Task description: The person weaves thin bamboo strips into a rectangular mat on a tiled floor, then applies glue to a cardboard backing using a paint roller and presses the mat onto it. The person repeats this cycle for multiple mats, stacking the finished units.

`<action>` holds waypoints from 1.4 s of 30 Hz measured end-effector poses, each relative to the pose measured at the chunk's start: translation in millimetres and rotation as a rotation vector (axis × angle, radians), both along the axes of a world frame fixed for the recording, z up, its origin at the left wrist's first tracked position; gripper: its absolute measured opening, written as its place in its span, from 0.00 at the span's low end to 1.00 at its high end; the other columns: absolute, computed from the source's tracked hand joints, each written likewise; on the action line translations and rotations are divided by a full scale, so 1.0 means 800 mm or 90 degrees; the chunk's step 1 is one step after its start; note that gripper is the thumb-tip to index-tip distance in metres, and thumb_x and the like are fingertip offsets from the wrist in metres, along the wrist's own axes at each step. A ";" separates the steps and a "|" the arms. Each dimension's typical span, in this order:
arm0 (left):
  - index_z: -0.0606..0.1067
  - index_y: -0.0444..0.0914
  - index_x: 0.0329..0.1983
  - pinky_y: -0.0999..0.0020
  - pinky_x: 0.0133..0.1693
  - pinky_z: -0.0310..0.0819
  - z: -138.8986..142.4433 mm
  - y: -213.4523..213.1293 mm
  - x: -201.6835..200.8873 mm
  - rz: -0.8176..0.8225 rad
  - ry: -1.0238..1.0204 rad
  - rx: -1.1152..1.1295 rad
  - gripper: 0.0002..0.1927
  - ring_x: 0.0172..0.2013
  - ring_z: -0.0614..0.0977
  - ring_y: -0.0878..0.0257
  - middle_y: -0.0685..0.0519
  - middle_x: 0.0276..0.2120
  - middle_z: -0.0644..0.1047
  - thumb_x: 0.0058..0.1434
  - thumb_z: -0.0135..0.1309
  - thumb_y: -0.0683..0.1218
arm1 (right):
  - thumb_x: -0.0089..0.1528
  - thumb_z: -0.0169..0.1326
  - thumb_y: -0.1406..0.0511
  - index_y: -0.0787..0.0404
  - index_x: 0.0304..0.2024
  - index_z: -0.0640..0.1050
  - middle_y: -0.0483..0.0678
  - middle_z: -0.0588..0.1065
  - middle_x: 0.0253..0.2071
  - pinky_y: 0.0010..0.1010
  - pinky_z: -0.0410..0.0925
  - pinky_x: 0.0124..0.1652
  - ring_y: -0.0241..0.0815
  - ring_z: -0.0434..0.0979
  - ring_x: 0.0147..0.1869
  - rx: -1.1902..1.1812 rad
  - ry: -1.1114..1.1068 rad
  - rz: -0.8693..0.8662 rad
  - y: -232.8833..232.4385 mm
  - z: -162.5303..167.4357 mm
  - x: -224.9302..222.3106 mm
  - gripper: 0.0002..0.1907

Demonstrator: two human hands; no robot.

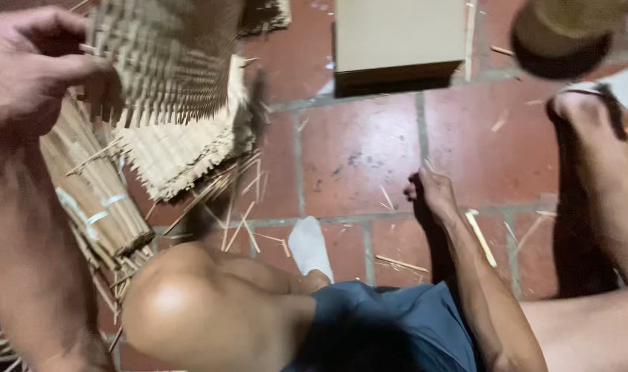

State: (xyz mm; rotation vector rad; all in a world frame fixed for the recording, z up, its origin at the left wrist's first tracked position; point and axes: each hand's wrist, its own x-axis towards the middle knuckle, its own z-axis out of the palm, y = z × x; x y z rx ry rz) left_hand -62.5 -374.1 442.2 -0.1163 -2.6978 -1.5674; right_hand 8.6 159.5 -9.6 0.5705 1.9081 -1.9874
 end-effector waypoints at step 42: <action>0.54 0.59 0.77 0.37 0.72 0.25 -0.538 0.525 -0.014 -0.599 0.143 -0.539 0.33 0.77 0.42 0.57 0.58 0.78 0.46 0.70 0.32 0.67 | 0.63 0.58 0.59 0.63 0.41 0.79 0.66 0.77 0.31 0.55 0.71 0.41 0.67 0.79 0.37 0.728 -0.002 0.278 0.132 0.054 0.150 0.13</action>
